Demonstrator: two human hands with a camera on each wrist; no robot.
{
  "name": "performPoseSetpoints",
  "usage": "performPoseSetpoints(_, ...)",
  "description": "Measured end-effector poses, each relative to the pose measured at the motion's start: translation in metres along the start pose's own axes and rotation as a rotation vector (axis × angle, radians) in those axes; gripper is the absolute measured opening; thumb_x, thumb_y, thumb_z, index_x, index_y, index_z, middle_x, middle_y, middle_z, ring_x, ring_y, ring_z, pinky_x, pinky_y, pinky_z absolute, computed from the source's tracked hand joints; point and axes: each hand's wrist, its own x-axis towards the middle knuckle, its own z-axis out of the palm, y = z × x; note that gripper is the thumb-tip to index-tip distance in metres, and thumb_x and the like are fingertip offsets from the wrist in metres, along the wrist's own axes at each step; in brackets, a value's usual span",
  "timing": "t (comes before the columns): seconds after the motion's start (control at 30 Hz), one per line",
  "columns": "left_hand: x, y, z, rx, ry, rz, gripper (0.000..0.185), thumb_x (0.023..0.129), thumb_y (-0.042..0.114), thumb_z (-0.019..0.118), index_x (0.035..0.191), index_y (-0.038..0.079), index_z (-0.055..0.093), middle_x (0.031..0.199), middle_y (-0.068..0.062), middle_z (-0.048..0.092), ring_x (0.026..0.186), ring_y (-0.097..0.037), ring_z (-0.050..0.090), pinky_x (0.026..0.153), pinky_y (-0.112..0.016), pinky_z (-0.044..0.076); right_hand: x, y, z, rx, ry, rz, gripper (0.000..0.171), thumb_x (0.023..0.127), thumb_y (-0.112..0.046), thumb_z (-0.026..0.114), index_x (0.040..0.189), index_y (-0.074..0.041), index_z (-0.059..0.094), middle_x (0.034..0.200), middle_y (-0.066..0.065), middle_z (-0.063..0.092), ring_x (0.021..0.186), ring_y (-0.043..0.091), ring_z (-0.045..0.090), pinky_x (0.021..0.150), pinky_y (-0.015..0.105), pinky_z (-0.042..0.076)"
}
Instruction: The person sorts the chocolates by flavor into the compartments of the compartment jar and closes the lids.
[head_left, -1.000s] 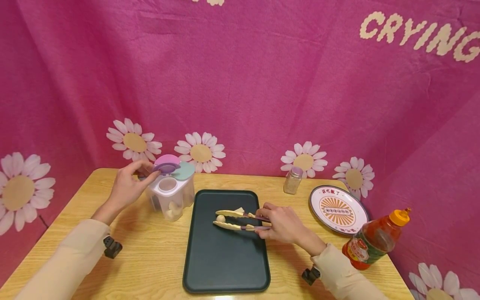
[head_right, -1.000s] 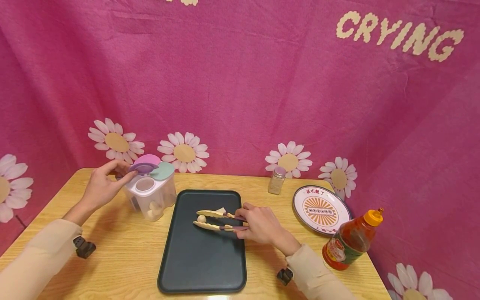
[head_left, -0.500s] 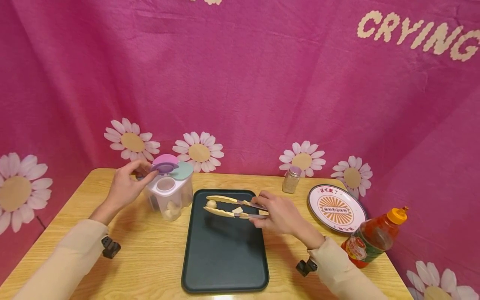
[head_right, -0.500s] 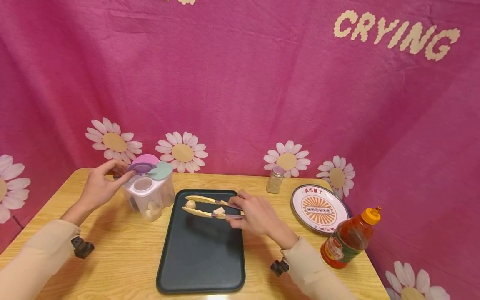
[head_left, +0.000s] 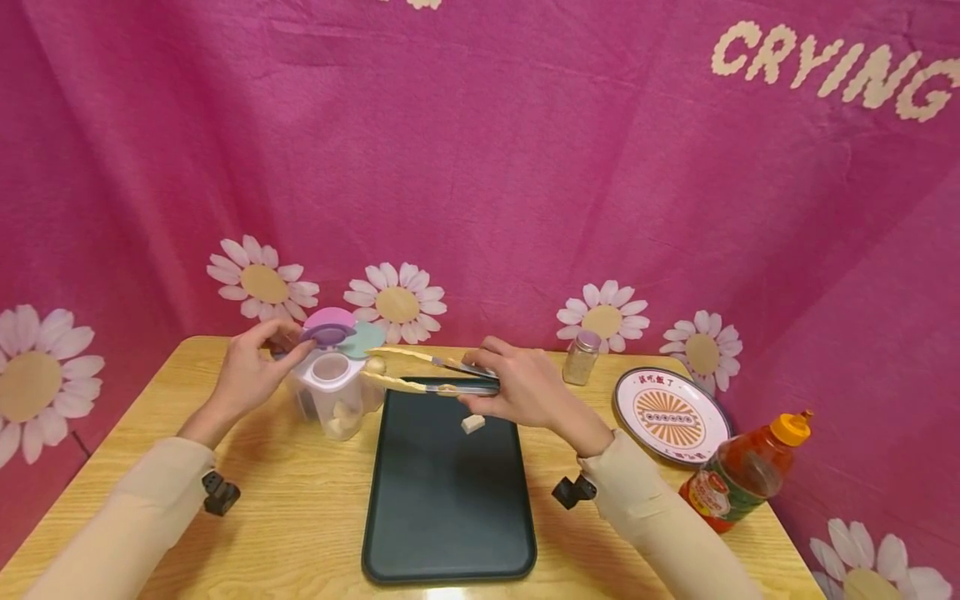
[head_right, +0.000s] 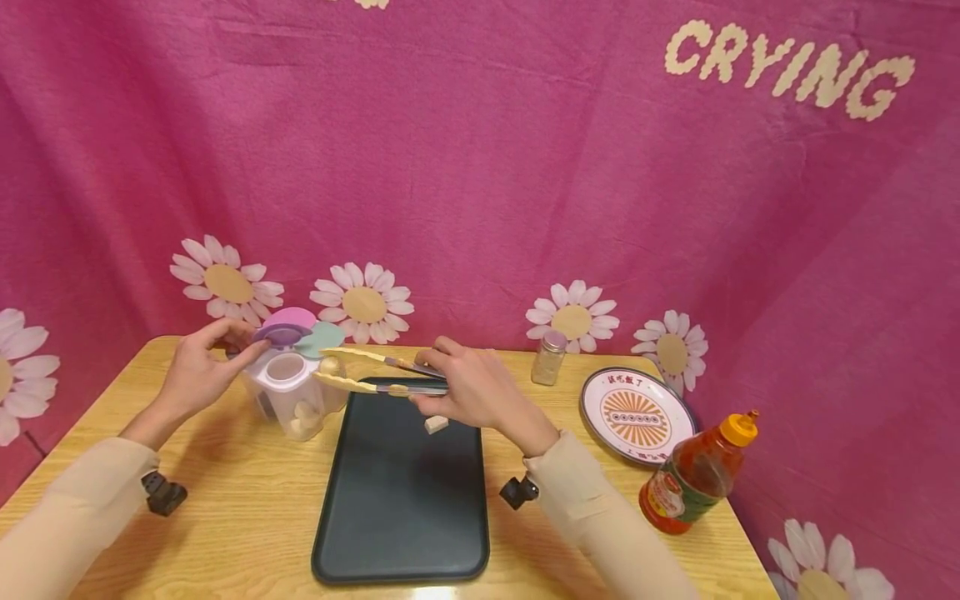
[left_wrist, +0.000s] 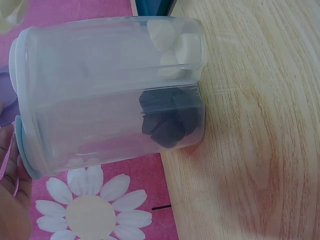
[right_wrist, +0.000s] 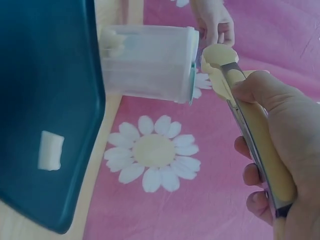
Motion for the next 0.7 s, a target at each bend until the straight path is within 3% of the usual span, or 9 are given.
performPoseSetpoints(0.37,0.000,-0.001,-0.001,0.004,-0.002,0.014,0.014,0.094,0.009,0.078,0.105,0.003,0.071,0.093,-0.011,0.071,0.081,0.005,0.054,0.076,-0.011,0.048,0.038,-0.010,0.012,-0.011,-0.062,-0.007,0.047,0.086,-0.044,0.082,0.124,-0.017,0.075,0.092,-0.001,0.064,0.061,0.007,0.049,0.049,0.019,0.028)
performPoseSetpoints(0.7,0.001,-0.002,0.000,-0.006,0.024,0.037,0.014,0.091,0.006,0.080,0.102,0.004,0.071,0.088,-0.005,0.070,0.078,0.006,0.055,0.075,-0.014,0.049,0.051,-0.012,0.020,0.001,-0.077,0.001,0.047,0.086,-0.044,0.082,0.124,-0.018,0.075,0.108,0.001,0.074,0.072,0.009,0.061,0.055,0.020,0.041)
